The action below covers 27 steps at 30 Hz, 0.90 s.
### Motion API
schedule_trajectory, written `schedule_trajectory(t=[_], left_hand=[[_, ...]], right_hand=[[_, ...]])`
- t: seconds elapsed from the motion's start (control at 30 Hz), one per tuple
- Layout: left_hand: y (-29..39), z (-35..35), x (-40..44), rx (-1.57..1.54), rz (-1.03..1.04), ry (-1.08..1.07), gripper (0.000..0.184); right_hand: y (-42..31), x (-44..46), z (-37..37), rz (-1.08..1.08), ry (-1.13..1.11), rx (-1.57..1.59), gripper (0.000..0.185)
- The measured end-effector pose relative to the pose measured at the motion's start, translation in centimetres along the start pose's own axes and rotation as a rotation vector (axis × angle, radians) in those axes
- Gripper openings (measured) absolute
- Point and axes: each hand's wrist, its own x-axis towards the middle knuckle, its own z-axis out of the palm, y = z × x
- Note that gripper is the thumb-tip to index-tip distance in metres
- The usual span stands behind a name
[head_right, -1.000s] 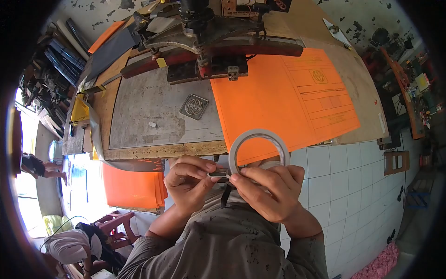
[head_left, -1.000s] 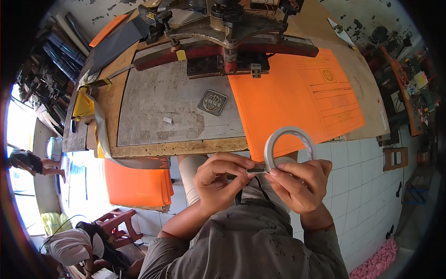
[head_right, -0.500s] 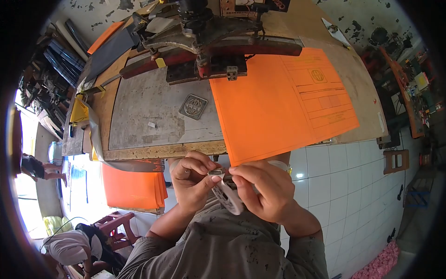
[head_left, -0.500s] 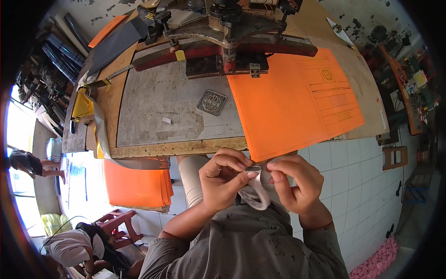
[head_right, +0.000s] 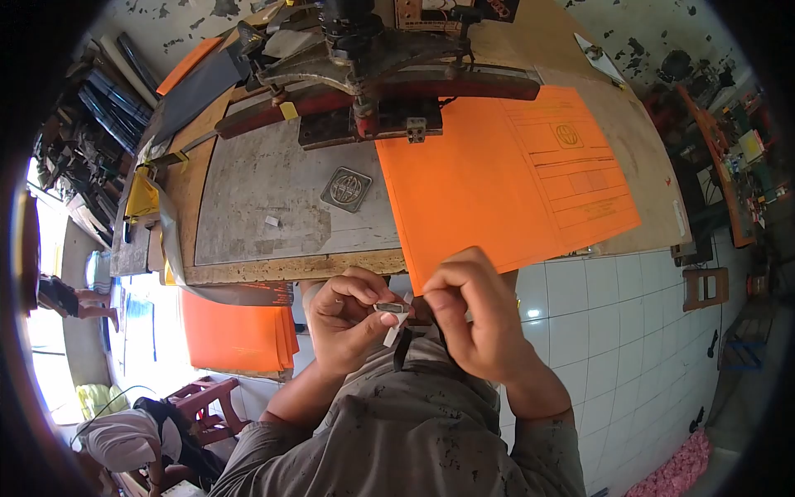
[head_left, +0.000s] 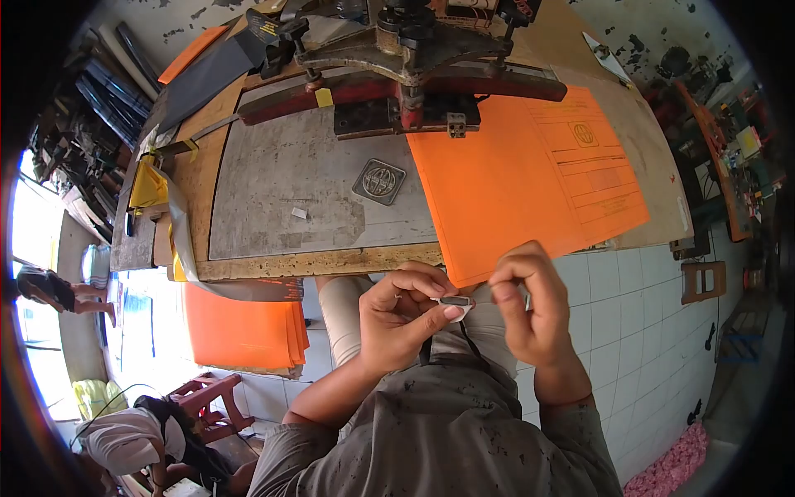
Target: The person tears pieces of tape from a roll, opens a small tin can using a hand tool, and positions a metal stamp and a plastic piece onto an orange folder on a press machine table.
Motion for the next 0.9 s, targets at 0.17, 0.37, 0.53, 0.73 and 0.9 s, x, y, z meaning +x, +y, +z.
schedule_trajectory(t=[0.17, 0.37, 0.53, 0.73, 0.9], left_hand=[[-0.2, 0.0, 0.0, -0.018, -0.006, 0.011, 0.029], [-0.4, -0.2, -0.3, 0.053, 0.009, 0.003, 0.031], [0.4, -0.2, -2.9, 0.141, 0.017, 0.051, 0.031], [0.2, -0.7, -6.5, 0.198, -0.021, 0.126, 0.028], [-0.3, -1.7, -8.9, 0.183, -0.186, 0.195, 0.026]], right_hand=[[-0.4, -0.3, 0.0, -0.146, 0.028, -0.124, 0.02], [-0.1, -0.3, 0.5, -0.317, 0.013, -0.264, 0.026], [-0.5, -1.6, 1.5, -0.391, -0.053, -0.334, 0.026], [-0.4, -3.7, 3.9, -0.268, -0.155, -0.244, 0.021], [2.2, -6.4, 4.1, 0.023, -0.195, 0.175, 0.014]])
